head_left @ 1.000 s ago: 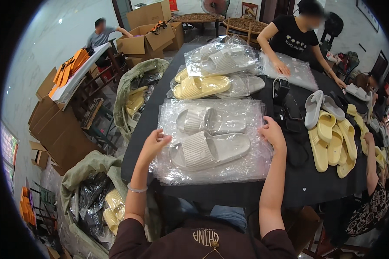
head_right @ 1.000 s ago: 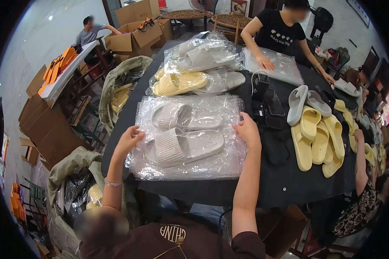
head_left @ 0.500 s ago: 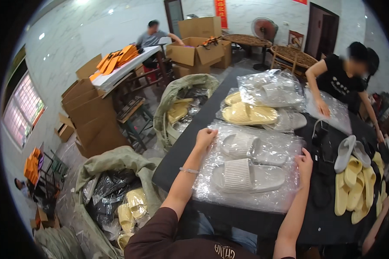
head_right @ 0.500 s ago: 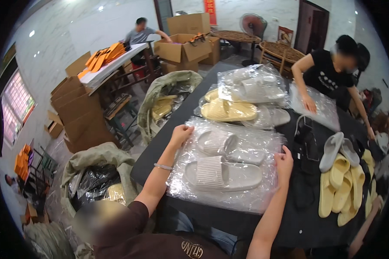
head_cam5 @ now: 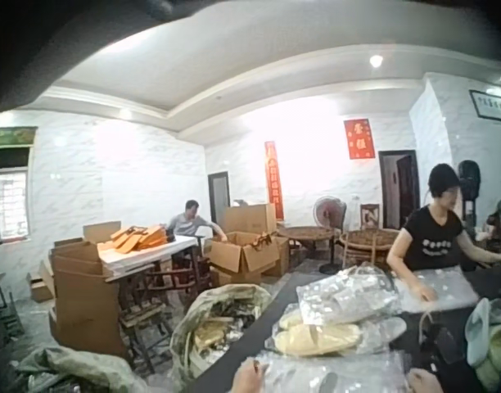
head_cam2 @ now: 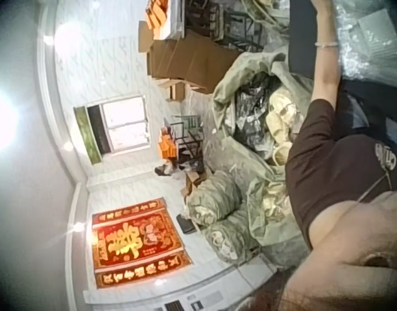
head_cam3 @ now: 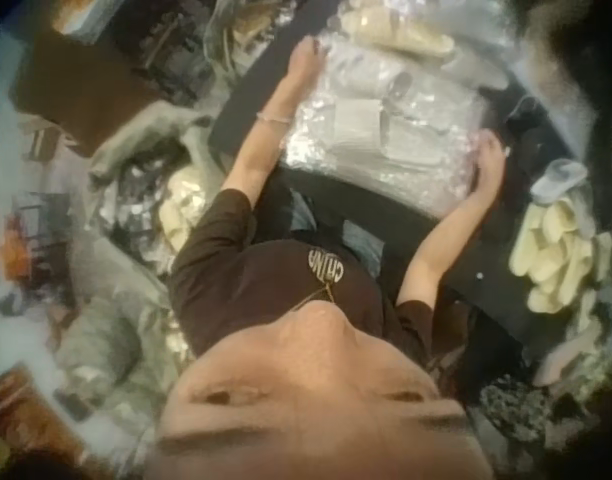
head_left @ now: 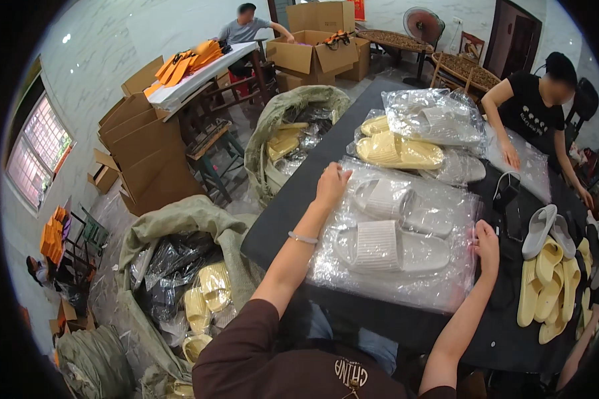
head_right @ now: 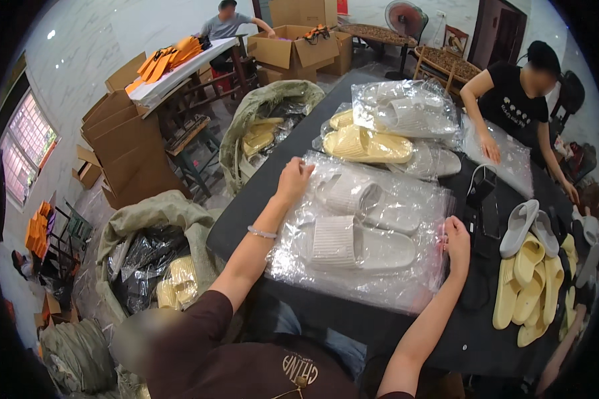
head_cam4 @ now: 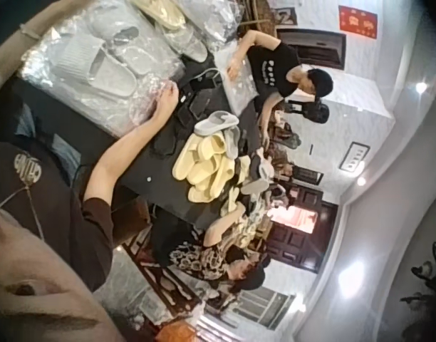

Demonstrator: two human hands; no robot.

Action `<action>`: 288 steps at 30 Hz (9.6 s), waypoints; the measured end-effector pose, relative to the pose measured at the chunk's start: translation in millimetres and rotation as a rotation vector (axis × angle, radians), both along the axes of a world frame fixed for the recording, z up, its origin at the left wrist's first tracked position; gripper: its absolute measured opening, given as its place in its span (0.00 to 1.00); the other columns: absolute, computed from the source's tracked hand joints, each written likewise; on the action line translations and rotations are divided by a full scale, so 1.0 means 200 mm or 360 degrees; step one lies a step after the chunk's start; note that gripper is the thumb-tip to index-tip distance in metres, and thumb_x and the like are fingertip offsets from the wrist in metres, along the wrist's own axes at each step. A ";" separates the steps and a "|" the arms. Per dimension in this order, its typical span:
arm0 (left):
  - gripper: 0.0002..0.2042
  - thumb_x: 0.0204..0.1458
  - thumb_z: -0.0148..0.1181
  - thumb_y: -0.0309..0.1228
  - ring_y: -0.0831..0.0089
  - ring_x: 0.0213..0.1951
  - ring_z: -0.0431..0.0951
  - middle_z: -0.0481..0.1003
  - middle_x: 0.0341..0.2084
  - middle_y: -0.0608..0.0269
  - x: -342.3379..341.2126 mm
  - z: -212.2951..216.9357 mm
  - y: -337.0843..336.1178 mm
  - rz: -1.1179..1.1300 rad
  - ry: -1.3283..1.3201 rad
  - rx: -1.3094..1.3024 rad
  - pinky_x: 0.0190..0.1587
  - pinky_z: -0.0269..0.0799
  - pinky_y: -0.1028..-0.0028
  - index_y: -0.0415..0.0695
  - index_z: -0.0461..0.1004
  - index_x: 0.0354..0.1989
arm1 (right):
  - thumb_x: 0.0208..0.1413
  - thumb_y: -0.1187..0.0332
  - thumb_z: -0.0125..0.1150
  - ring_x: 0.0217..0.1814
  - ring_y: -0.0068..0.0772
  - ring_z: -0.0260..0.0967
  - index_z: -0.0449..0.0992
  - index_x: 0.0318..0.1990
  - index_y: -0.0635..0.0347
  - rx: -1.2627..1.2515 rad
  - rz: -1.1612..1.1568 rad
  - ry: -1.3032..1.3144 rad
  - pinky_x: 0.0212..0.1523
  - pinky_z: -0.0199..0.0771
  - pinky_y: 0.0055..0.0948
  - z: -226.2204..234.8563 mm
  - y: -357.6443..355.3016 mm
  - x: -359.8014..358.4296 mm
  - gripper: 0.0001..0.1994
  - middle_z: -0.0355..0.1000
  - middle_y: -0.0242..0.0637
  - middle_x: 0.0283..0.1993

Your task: The person retrieves pairs of slippers from large green sacks and wraps them in bubble wrap on a table. They handle multiple pairs of yellow, white, and black slippers, placing them on the wrap and folding the material around them. The wrapped items are then set aside on the table.

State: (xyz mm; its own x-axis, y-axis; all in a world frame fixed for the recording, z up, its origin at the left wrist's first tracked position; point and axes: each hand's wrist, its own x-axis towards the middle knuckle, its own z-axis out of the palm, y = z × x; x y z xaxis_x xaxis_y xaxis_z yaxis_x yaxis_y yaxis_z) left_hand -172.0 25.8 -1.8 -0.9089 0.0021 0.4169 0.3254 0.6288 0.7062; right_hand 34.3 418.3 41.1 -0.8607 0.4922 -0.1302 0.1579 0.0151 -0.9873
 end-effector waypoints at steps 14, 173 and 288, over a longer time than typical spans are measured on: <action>0.16 0.53 0.58 0.39 0.59 0.38 0.75 0.74 0.33 0.54 1.09 0.20 -0.24 0.0144 -0.0367 -0.0482 0.40 0.70 0.65 0.40 0.72 0.44 | 0.55 0.70 0.59 0.27 0.13 0.63 0.61 0.61 0.67 0.0497 0.0004 -0.0202 0.23 0.64 0.16 0.08 -0.24 0.58 0.26 0.71 0.28 0.29; 0.14 0.53 0.59 0.31 0.75 0.18 0.76 0.76 0.25 0.59 -0.10 0.10 0.06 -0.0189 -0.0462 0.0468 0.18 0.71 0.75 0.35 0.68 0.43 | 0.54 0.55 0.50 0.53 0.53 0.64 0.70 0.45 0.65 0.1560 -0.0325 -0.0263 0.49 0.67 0.50 -0.09 -0.71 -0.21 0.21 0.68 0.48 0.50; 0.32 0.53 0.52 0.49 0.59 0.64 0.58 0.59 0.62 0.50 1.10 0.05 -0.12 -0.0191 0.0059 -0.0877 0.64 0.49 0.55 0.38 0.62 0.60 | 0.55 0.61 0.51 0.51 0.53 0.65 0.71 0.39 0.70 0.1725 -0.0232 -0.0471 0.46 0.70 0.52 -0.05 -0.71 -0.05 0.16 0.69 0.51 0.45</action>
State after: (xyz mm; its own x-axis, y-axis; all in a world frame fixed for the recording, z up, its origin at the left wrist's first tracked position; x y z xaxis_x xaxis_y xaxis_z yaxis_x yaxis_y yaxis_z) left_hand 47.1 1.5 7.8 -0.8738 0.3309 0.3564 0.4356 0.8584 0.2709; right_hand 24.6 275.8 31.9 -0.7923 0.5622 0.2369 0.4532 0.8023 -0.3884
